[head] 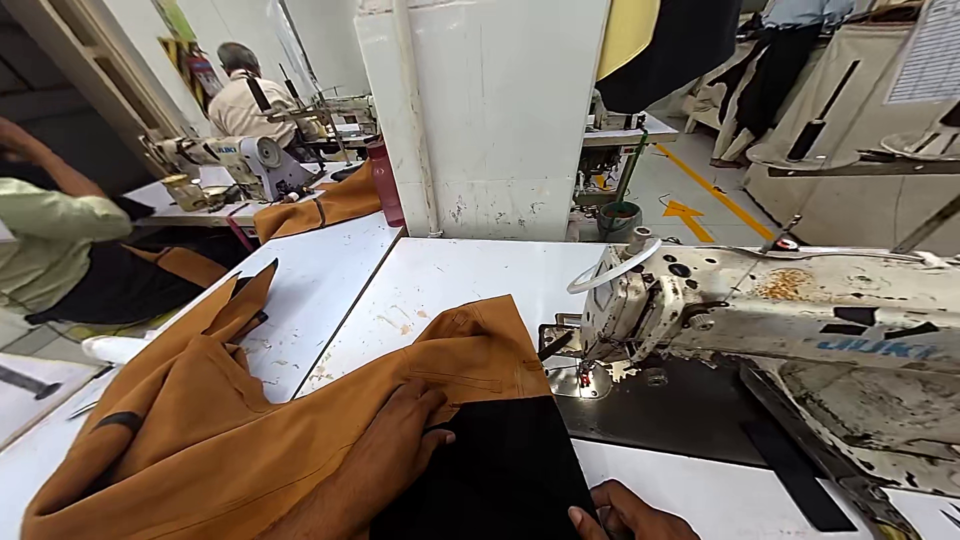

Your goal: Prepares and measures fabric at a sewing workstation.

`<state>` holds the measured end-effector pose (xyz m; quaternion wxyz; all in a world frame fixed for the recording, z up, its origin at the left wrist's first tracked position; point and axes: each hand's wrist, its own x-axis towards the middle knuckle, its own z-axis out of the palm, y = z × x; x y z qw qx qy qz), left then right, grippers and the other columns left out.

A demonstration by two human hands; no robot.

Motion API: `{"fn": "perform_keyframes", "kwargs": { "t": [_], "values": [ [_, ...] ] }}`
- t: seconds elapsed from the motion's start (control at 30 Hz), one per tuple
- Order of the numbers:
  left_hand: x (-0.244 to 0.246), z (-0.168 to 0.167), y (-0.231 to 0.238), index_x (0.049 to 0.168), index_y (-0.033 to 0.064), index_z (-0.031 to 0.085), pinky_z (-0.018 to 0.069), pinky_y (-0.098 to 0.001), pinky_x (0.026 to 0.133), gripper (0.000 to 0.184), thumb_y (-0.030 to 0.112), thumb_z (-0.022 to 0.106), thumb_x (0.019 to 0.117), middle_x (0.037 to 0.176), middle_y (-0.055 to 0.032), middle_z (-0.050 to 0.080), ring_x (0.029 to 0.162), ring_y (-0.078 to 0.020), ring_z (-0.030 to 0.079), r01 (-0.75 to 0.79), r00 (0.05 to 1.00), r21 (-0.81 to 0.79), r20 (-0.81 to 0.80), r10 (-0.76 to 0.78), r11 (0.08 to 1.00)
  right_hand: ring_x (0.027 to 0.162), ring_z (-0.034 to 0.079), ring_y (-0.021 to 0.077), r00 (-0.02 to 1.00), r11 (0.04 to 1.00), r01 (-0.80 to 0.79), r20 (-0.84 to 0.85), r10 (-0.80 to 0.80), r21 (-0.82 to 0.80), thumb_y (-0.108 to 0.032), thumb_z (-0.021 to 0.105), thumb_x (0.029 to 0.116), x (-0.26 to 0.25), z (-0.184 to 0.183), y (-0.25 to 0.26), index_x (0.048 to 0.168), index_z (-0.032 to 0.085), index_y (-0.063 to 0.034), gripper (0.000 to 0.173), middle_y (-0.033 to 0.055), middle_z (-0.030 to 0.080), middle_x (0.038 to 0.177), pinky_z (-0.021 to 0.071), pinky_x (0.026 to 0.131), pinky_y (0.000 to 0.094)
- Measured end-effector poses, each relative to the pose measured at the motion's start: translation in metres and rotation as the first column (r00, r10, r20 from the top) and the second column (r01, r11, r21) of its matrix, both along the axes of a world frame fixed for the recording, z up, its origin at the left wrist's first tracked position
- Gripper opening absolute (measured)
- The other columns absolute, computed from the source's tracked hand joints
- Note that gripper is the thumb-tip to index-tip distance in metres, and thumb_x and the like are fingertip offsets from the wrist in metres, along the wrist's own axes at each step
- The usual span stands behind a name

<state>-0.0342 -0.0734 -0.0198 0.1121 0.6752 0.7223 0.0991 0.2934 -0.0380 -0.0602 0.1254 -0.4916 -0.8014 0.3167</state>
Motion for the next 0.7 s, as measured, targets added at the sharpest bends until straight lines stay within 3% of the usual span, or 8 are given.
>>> {"fn": "perform_keyframes", "kwargs": {
  "t": [0.13,0.17,0.23,0.33,0.43,0.53,0.6,0.7],
  "values": [
    [0.01,0.012,-0.003,0.124,0.0036,0.068,0.0557,-0.0527,0.095,0.036,0.029,0.067,0.0975,0.119,-0.0187,0.067,0.108,-0.0354,0.068,0.078,0.995,0.087,-0.074,-0.072,0.993,0.07,0.069,0.0257,0.996,0.998,0.066,-0.057,-0.066,0.003,-0.05,0.061,0.099,-0.003,0.0,-0.005,0.114,0.072,-0.0094,0.045,0.0056,0.072,0.078,0.055,0.066,0.0531],
    [0.022,0.017,-0.004,0.124,0.0038,0.068,0.0582,-0.0514,0.09,0.036,0.028,0.065,0.0982,0.119,-0.0178,0.068,0.106,-0.0344,0.069,0.135,0.987,0.157,-0.113,-0.118,0.978,0.07,0.07,0.0255,0.993,0.995,0.093,-0.072,-0.092,0.019,-0.05,0.062,0.0983,-0.005,-0.001,-0.005,0.112,0.073,-0.0099,0.044,0.0053,0.072,0.078,0.0555,0.066,0.0531],
    [0.056,0.032,-0.005,0.127,0.0027,0.067,0.0587,-0.047,0.093,0.037,0.028,0.057,0.1024,0.126,-0.0175,0.067,0.112,-0.0322,0.069,0.259,0.965,0.215,-0.103,-0.242,0.941,0.072,0.071,0.0237,0.988,0.99,0.131,-0.094,-0.126,0.053,-0.05,0.063,0.0972,-0.009,-0.003,-0.004,0.109,0.074,-0.0113,0.042,0.0037,0.073,0.078,0.0563,0.07,0.0523],
    [0.102,0.025,-0.002,0.143,0.0002,0.056,0.0461,-0.0502,0.112,0.051,0.037,0.043,0.1097,0.152,-0.018,0.052,0.138,-0.0318,0.054,0.41,0.912,0.11,-0.034,-0.409,0.905,0.074,0.07,0.0215,0.992,0.99,0.114,-0.063,-0.109,0.08,-0.052,0.063,0.096,-0.009,-0.003,0.002,0.105,0.075,-0.013,0.042,0.0021,0.072,0.077,0.0537,0.076,0.0505],
    [0.108,-0.027,0.014,0.16,0.0042,0.034,0.0226,-0.0676,0.12,0.076,0.059,0.024,0.1078,0.169,-0.0119,0.027,0.156,-0.0321,0.026,0.499,0.859,-0.017,-0.122,-0.497,0.866,0.071,0.068,0.0236,0.997,0.995,0.079,0.01,-0.079,0.061,-0.052,0.062,0.0966,-0.002,0.001,0.005,0.107,0.074,-0.0119,0.043,0.0044,0.069,0.073,0.0515,0.078,0.0513],
    [0.103,-0.043,0.021,0.162,0.0055,0.028,0.016,-0.0665,0.123,0.082,0.064,0.018,0.1062,0.171,-0.0096,0.022,0.158,-0.0295,0.02,0.521,0.839,-0.034,-0.162,-0.519,0.853,0.078,0.069,0.0232,0.986,0.975,0.163,-0.065,-0.155,0.153,-0.051,0.062,0.0982,0.012,-0.006,0.004,0.115,0.072,-0.0119,0.044,0.0028,0.072,0.083,0.0535,0.079,0.0518],
    [0.1,-0.039,0.022,0.163,0.0065,0.025,0.0135,-0.0646,0.124,0.085,0.067,0.017,0.1046,0.172,-0.0087,0.02,0.158,-0.028,0.017,0.531,0.834,-0.058,-0.137,-0.534,0.845,0.09,0.07,0.0208,0.97,0.921,0.235,-0.133,-0.203,0.31,-0.049,0.05,0.1046,0.024,-0.012,0.0,0.122,0.071,-0.0125,0.045,0.0009,0.073,0.098,0.0555,0.079,0.0481],
    [0.096,-0.032,0.025,0.165,0.0094,0.022,0.0079,-0.0618,0.126,0.09,0.073,0.019,0.1012,0.173,-0.0067,0.016,0.159,-0.0248,0.011,0.537,0.834,-0.124,-0.07,-0.548,0.834,0.1,0.069,0.0213,0.964,0.854,0.259,-0.18,-0.197,0.451,-0.036,0.048,0.1071,0.035,-0.01,-0.01,0.12,0.072,-0.0127,0.036,0.0041,0.073,0.11,0.0551,0.082,0.0433]
  ]
}}
